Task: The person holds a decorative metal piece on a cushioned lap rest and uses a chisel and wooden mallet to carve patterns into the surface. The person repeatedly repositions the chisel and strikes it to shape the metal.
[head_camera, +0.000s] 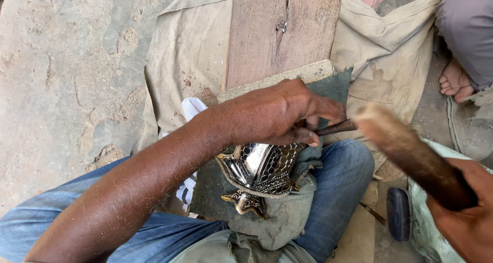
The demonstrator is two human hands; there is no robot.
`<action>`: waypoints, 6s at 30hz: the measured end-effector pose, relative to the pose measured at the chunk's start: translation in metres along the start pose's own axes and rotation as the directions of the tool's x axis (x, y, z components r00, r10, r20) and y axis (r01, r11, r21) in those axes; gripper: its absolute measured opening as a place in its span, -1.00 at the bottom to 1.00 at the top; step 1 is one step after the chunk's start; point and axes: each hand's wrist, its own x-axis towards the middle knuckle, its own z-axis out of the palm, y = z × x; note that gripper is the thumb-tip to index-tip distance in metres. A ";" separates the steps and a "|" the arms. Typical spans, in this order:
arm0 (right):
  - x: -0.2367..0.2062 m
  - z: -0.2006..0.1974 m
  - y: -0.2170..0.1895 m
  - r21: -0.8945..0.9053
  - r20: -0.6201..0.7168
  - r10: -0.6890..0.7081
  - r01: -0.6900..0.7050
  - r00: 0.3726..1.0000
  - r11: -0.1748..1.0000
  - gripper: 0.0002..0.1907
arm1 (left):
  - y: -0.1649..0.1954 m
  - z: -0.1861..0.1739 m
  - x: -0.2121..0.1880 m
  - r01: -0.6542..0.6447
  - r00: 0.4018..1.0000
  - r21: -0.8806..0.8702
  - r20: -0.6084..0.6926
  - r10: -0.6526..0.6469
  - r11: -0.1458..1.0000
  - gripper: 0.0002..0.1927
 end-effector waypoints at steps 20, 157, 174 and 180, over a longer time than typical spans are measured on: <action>0.037 -0.001 -0.073 0.426 -0.045 0.160 -0.126 0.986 0.896 -0.52 | 0.014 0.002 0.008 0.153 0.983 0.113 -0.116 -0.139 0.982 -0.40; -0.021 0.107 -0.053 0.649 0.388 0.452 -0.586 0.803 0.484 -0.59 | -0.008 0.066 -0.104 0.106 0.574 -0.534 -0.656 -0.490 0.839 -0.65; 0.073 -0.080 -0.164 -0.039 -0.069 -0.055 0.053 0.996 0.998 -0.59 | -0.041 0.053 -0.066 -0.241 0.610 -0.125 -0.791 0.050 0.962 -0.56; 0.100 -0.097 -0.155 -0.266 0.006 -0.265 0.257 0.964 0.929 -0.63 | -0.046 0.053 -0.063 -0.267 0.633 -0.125 -0.770 0.076 0.955 -0.52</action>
